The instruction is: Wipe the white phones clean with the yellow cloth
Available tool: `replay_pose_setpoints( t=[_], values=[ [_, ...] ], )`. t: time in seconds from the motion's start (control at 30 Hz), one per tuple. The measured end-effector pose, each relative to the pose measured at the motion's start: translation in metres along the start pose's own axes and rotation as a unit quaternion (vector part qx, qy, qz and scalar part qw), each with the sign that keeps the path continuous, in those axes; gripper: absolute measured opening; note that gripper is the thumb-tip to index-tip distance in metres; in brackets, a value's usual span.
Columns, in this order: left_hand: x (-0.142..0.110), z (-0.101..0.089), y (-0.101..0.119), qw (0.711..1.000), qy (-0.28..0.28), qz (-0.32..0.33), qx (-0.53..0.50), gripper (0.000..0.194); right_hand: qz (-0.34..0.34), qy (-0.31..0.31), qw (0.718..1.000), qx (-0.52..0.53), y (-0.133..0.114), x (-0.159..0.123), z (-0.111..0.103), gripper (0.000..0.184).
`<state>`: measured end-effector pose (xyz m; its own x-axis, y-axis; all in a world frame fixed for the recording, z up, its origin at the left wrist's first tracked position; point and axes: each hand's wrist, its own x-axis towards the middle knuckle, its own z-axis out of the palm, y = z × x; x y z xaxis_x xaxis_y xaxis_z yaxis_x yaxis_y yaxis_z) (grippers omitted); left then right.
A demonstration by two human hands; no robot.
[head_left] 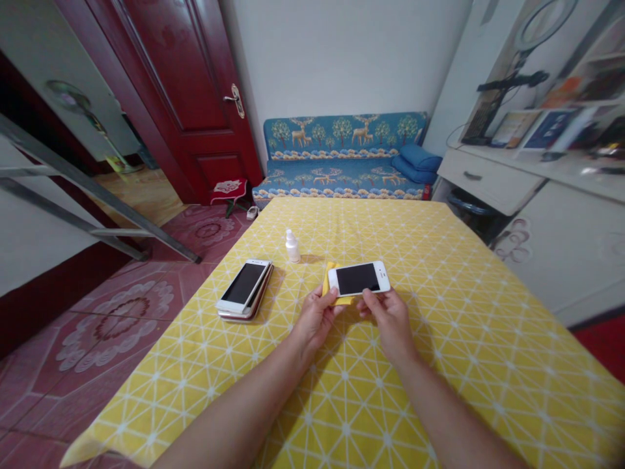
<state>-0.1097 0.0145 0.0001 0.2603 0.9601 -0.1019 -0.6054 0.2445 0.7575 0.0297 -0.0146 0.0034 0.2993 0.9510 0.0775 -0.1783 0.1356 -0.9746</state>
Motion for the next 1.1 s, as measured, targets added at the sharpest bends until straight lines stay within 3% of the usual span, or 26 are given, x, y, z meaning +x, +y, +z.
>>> replay_pose_setpoints(
  t=[0.1, 0.3, 0.43, 0.63, 0.83, 1.1],
  values=[
    [-0.004, 0.007, -0.003, 1.000, -0.019, -0.010, -0.009, 0.032, -0.016, 0.051, 0.998, -0.015, 0.003, 0.001, -0.002, 0.035],
    [-0.004, 0.010, -0.004, 0.999, 0.009, 0.002, -0.033, 0.022, -0.024, 0.079, 0.997, -0.009, 0.004, 0.004, -0.004, 0.033],
    [-0.003, 0.010, -0.003, 0.999, 0.012, 0.031, -0.003, 0.020, -0.016, 0.060, 0.998, -0.004, 0.006, 0.007, -0.009, 0.031],
    [-0.007, 0.009, -0.001, 0.994, -0.041, 0.059, 0.088, 0.029, -0.020, 0.034, 0.999, -0.012, 0.002, 0.007, -0.012, 0.031],
    [-0.009, 0.006, -0.003, 0.981, -0.071, 0.057, 0.173, 0.039, -0.009, 0.019, 1.000, -0.021, 0.000, 0.007, -0.011, 0.058],
    [-0.006, 0.001, 0.002, 0.988, -0.047, 0.037, 0.141, 0.035, 0.043, -0.097, 0.994, -0.023, -0.001, 0.003, -0.007, 0.055]
  ],
)
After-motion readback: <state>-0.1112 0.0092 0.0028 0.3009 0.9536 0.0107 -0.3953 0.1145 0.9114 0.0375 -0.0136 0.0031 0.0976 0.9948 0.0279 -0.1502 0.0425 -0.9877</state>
